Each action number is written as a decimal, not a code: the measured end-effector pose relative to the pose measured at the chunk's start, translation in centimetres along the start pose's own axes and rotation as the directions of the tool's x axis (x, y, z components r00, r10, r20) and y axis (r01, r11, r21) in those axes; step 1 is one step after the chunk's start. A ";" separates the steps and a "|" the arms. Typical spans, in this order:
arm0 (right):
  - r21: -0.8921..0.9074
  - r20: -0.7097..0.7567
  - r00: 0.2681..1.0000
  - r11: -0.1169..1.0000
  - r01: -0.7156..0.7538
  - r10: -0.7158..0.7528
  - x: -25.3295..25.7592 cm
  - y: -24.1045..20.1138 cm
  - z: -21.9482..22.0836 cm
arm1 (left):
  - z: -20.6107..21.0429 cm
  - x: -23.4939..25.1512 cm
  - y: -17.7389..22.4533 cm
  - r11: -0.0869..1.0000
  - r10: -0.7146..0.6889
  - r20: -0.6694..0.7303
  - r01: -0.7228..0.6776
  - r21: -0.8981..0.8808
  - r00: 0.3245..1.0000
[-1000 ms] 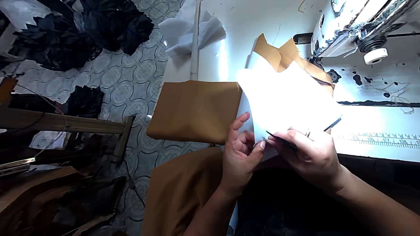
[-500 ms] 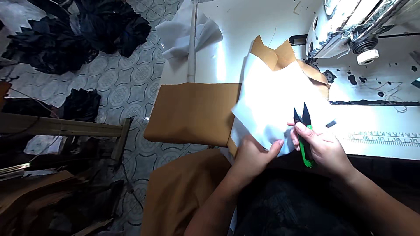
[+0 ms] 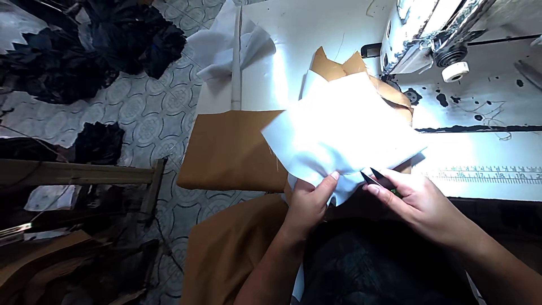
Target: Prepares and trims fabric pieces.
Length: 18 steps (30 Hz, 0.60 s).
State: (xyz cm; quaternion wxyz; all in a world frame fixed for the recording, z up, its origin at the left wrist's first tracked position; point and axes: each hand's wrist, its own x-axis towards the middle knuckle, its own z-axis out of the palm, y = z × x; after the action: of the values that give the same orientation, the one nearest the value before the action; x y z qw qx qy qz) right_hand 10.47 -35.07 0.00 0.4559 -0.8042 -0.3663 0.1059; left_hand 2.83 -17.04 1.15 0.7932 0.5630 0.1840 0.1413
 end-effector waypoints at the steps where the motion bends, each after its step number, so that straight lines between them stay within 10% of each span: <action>1: 0.011 -0.006 1.000 1.000 0.004 -0.004 0.1 0.0 0.1 | 0.0 0.0 0.0 1.000 0.002 0.001 -0.002 0.002 1.000; 18: -0.136 -0.045 0.986 0.978 0.156 -0.163 0.2 -0.6 -0.1 | 0.4 -0.4 -0.3 0.999 0.013 -0.064 -0.015 -0.039 0.998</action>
State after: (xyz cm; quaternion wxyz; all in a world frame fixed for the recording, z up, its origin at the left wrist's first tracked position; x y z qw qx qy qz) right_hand 10.38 -34.77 0.56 0.4187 -0.8033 -0.4230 0.0222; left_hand 2.68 -17.60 1.03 0.7969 0.5436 0.2023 0.1685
